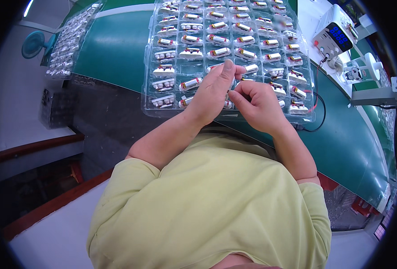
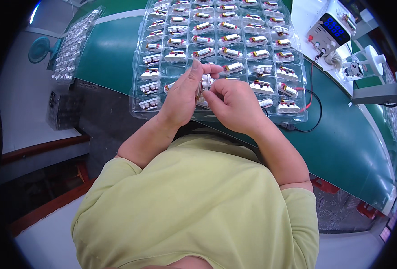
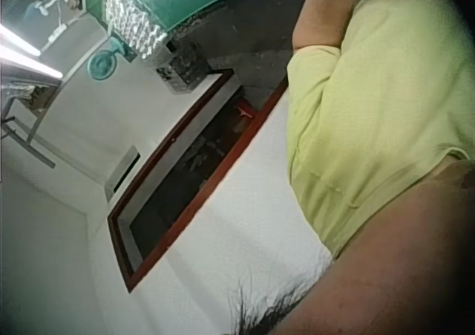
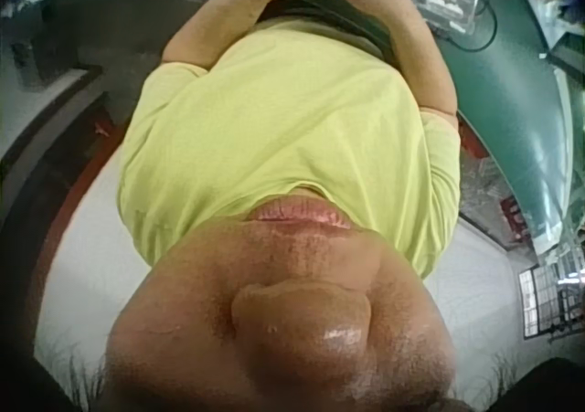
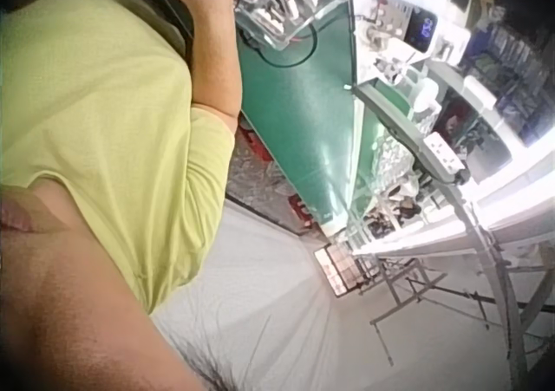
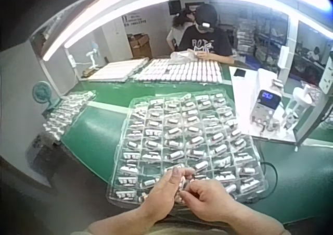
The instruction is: Assembling small electronic components and housings at a factory workbench.
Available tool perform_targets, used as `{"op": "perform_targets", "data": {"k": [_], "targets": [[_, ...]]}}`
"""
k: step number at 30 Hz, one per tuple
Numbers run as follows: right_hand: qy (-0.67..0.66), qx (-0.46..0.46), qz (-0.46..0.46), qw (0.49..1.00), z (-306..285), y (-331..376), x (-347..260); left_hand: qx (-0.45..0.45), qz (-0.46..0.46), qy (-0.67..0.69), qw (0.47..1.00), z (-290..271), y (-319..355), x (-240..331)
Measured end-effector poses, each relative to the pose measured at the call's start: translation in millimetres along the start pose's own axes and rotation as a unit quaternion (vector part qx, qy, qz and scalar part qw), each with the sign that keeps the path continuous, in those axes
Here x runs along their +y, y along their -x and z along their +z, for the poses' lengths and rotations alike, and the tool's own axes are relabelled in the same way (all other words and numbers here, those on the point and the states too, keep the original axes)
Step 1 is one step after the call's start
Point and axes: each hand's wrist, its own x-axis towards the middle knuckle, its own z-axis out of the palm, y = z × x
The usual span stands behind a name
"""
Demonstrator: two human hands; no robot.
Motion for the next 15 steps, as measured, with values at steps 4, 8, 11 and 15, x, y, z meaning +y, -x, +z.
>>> {"op": "perform_targets", "data": {"k": [4, 8, 11, 15], "targets": [[-0.003, -0.011, 0.005, 1.0, -4.3, -5.1, 3.8, 0.003, -0.04, 0.028, 0.999, 0.5, -3.7, 2.5], [-0.007, -0.004, 0.02, 1.0, -13.9, -6.8, 0.3, -0.015, -0.055, 0.063, 0.996, 3.2, -11.4, 1.8], [0.024, 0.008, -0.009, 1.0, -17.1, -0.9, 5.6, -0.028, 0.003, -0.013, 1.0, 8.3, -8.3, -0.9], [0.075, 0.01, -0.039, 0.996, -7.8, -11.2, 18.7, -0.01, 0.01, -0.034, 0.999, 0.8, -8.7, -22.0]]}}
